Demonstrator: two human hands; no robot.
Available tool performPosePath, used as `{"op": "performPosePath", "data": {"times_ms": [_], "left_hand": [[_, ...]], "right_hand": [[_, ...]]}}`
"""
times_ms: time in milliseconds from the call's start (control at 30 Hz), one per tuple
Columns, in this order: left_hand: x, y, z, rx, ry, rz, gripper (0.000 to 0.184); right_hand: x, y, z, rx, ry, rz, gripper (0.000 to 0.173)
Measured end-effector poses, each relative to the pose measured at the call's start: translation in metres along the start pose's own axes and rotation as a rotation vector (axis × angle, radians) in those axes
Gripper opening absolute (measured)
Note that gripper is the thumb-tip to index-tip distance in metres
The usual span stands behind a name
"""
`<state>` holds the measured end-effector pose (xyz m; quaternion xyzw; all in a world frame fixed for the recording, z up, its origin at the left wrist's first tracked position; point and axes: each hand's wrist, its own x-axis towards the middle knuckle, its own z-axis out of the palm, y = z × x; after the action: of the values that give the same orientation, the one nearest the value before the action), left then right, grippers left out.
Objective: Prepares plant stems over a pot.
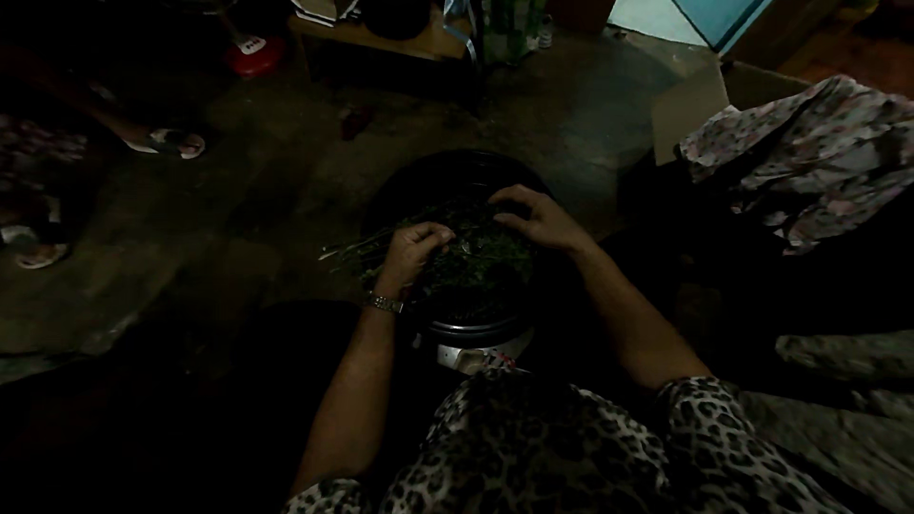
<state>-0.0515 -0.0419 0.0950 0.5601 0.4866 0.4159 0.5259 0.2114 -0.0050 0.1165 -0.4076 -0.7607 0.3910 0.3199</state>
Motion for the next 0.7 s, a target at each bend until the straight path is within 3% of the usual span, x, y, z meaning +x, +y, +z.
{"op": "performPosePath", "data": {"times_ms": [100,233,300,500,700], "left_hand": [[0.000,-0.002,0.004,0.012,-0.034,0.000,0.016],[0.000,-0.002,0.006,0.035,-0.073,-0.015,0.017],[-0.001,0.000,0.007,0.043,-0.077,-0.032,0.017],[0.000,0.000,0.003,0.032,-0.086,-0.006,0.018],[0.008,-0.011,-0.001,-0.022,-0.067,0.030,0.014]], "right_hand": [[0.000,-0.010,0.020,0.145,-0.098,-0.052,0.040],[0.001,-0.011,0.037,0.265,-0.113,-0.024,0.022],[0.001,-0.011,0.038,0.246,-0.104,0.016,0.013],[0.001,-0.019,0.018,0.154,-0.043,0.156,0.010],[0.001,-0.013,0.007,0.146,-0.026,0.162,0.008]]}}
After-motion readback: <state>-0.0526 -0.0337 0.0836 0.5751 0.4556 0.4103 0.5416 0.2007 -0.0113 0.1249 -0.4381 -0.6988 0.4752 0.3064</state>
